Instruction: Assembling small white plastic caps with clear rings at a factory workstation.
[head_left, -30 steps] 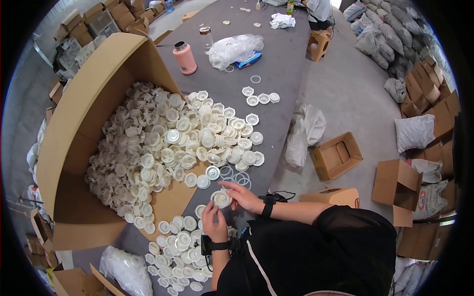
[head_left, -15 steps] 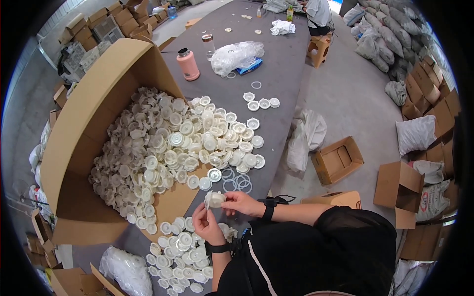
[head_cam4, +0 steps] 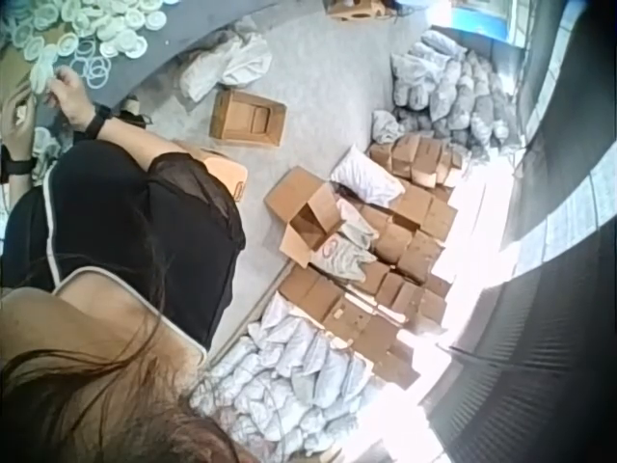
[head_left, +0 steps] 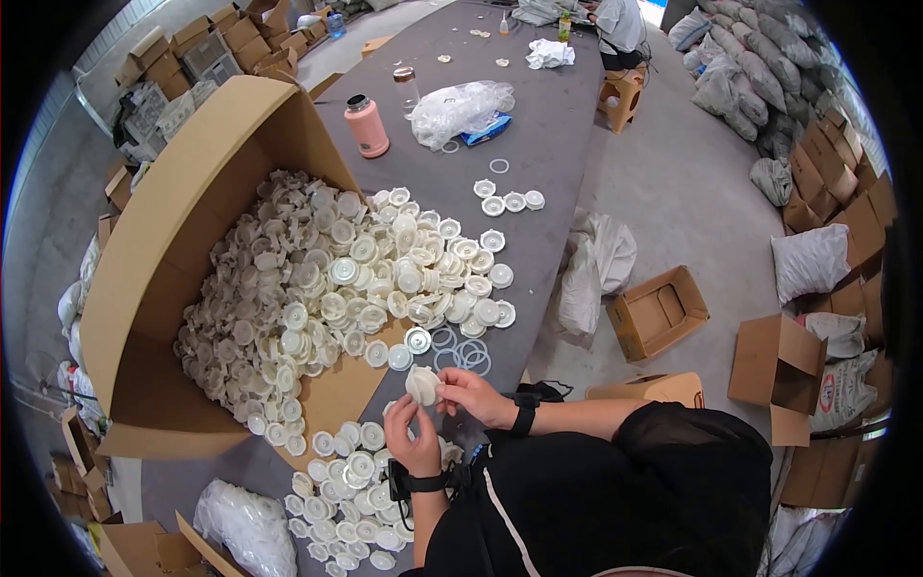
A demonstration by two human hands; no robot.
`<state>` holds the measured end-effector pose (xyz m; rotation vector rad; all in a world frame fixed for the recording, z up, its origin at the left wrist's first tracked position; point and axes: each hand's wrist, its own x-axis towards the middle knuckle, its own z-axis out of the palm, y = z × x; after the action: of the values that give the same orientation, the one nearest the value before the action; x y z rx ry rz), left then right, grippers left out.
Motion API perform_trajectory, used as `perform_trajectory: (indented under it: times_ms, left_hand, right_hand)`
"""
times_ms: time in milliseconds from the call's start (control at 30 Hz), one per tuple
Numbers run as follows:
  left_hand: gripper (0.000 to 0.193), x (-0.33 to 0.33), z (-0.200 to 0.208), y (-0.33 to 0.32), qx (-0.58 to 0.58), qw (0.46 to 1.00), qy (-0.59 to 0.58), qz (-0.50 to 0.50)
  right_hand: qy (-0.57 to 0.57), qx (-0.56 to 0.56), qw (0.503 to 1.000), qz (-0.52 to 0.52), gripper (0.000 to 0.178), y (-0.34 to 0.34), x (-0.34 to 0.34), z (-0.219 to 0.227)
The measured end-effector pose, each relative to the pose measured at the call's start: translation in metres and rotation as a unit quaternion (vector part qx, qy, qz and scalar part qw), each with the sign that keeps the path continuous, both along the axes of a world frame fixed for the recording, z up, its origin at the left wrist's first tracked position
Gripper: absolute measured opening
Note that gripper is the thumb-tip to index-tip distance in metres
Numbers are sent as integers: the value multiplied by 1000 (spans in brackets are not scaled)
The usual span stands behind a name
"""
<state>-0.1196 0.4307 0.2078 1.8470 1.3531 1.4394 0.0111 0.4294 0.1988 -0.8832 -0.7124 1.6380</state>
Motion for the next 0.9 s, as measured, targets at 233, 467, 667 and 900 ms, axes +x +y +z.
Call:
perform_trajectory:
  times_ms: [233, 467, 667, 900]
  left_hand:
    - [16, -1, 0, 8, -192, 902, -383, 51]
    - [16, -16, -11, 11, -207, 898, -386, 40]
    - [16, -23, -12, 17, -191, 902, -381, 73]
    - [14, -15, 12, 3, -219, 915, -337, 42]
  right_hand:
    - [-86, 33, 993, 74, 14, -2, 3, 9]
    - [101, -55, 989, 94, 13, 6, 11, -2]
    - [154, -55, 986, 18, 15, 7, 6, -1]
    - [20, -127, 991, 26, 15, 10, 2, -12]
